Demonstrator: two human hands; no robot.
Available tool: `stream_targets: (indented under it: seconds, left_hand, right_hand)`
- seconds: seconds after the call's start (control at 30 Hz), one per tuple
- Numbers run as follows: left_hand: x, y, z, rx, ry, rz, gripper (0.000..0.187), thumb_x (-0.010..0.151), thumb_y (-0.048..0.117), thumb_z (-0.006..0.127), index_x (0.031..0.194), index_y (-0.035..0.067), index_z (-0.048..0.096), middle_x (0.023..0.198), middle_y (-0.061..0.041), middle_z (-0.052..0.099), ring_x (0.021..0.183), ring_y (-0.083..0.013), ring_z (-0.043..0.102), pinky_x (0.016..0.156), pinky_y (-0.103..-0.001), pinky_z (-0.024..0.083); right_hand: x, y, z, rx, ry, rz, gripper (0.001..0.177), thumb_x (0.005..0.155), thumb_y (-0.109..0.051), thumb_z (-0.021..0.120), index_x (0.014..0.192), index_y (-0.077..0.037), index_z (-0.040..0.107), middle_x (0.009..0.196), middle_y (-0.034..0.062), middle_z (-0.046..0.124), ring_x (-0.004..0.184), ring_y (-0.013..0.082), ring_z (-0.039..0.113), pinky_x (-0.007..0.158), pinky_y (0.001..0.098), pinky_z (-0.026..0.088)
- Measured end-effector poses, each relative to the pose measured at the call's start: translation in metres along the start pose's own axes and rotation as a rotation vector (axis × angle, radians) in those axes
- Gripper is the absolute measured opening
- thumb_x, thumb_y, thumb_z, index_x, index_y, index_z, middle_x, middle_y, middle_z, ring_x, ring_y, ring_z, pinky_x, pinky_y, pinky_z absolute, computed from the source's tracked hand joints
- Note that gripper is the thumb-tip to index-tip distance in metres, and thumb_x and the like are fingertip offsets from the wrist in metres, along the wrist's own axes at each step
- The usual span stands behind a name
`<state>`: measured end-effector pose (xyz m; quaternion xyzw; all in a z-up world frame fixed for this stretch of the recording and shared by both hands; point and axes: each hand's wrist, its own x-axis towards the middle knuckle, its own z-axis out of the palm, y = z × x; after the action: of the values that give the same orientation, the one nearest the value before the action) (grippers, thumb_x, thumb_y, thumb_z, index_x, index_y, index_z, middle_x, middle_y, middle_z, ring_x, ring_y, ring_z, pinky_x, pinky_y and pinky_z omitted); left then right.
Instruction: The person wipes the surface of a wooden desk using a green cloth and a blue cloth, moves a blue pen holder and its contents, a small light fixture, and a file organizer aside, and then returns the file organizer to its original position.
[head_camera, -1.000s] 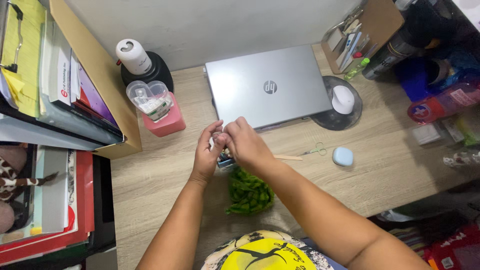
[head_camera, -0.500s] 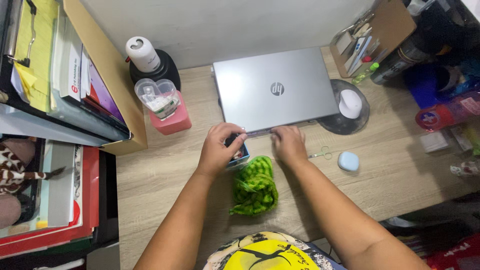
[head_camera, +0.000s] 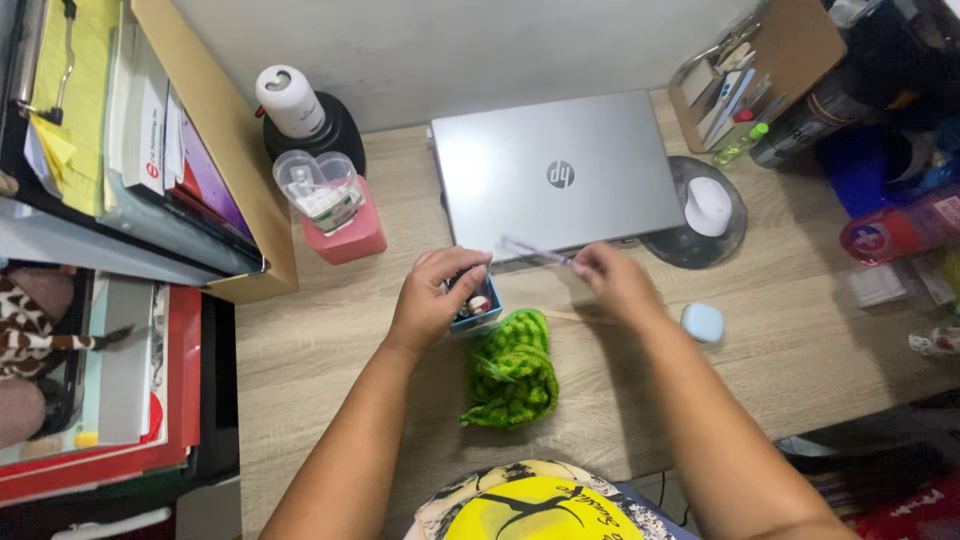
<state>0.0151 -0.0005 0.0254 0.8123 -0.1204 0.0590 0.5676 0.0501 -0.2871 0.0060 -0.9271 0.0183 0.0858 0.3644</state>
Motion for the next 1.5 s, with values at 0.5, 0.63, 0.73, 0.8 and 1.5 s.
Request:
stream_targets:
  seconds: [0.5, 0.63, 0.73, 0.8, 1.5]
  left_hand:
    - [-0.001, -0.022, 0.012, -0.009, -0.008, -0.007, 0.028, 0.100, 0.034, 0.066, 0.114, 0.013, 0.079, 0.104, -0.004, 0.068, 0.108, -0.0197, 0.059, 0.097, -0.034, 0.048]
    - [-0.006, -0.048, 0.019, -0.337, -0.020, -0.097, 0.050, 0.105, 0.039, 0.061, 0.142, 0.007, 0.066, 0.110, -0.011, 0.065, 0.095, -0.0250, 0.052, 0.085, -0.039, 0.043]
    - [-0.011, -0.046, 0.014, -0.410, 0.005, -0.129, 0.079, 0.103, 0.060, 0.038, 0.157, 0.005, 0.051, 0.133, -0.014, 0.059, 0.121, -0.0247, 0.049, 0.103, -0.037, 0.038]
    - [-0.012, -0.040, 0.010, -0.363, 0.036, -0.093, 0.088, 0.101, 0.070, 0.029, 0.156, 0.003, 0.044, 0.144, -0.016, 0.057, 0.138, -0.0260, 0.051, 0.117, -0.038, 0.037]
    - [-0.022, -0.046, 0.020, -0.400, 0.091, -0.136, 0.092, 0.098, 0.074, 0.034, 0.157, 0.004, 0.037, 0.149, -0.021, 0.052, 0.140, -0.0309, 0.050, 0.119, -0.042, 0.036]
  right_hand:
    - [-0.041, -0.117, -0.035, -0.245, -0.075, -0.571, 0.012, 0.087, -0.018, 0.075, 0.094, -0.007, 0.075, 0.092, 0.0110, 0.073, 0.090, 0.0288, 0.068, 0.081, 0.0412, 0.054]
    - [-0.030, -0.131, 0.026, -0.321, -0.090, -0.551, 0.036, 0.095, -0.043, 0.064, 0.117, -0.014, 0.069, 0.113, 0.0132, 0.067, 0.110, 0.0355, 0.060, 0.098, 0.0490, 0.048]
    - [-0.044, -0.128, 0.051, -0.133, -0.077, -0.517, 0.053, 0.095, -0.051, 0.059, 0.135, -0.016, 0.062, 0.130, 0.0166, 0.056, 0.124, 0.0386, 0.048, 0.111, 0.0543, 0.035]
    - [-0.049, -0.115, 0.057, -0.043, -0.021, -0.666, 0.062, 0.094, -0.052, 0.061, 0.142, -0.012, 0.056, 0.143, 0.0194, 0.048, 0.132, 0.0410, 0.040, 0.113, 0.0561, 0.029]
    - [0.005, 0.119, -0.029, -0.523, -0.158, -0.079, 0.016, 0.078, -0.026, 0.086, 0.080, -0.014, 0.076, 0.112, 0.0107, 0.061, 0.113, 0.0337, 0.051, 0.099, 0.0438, 0.044]
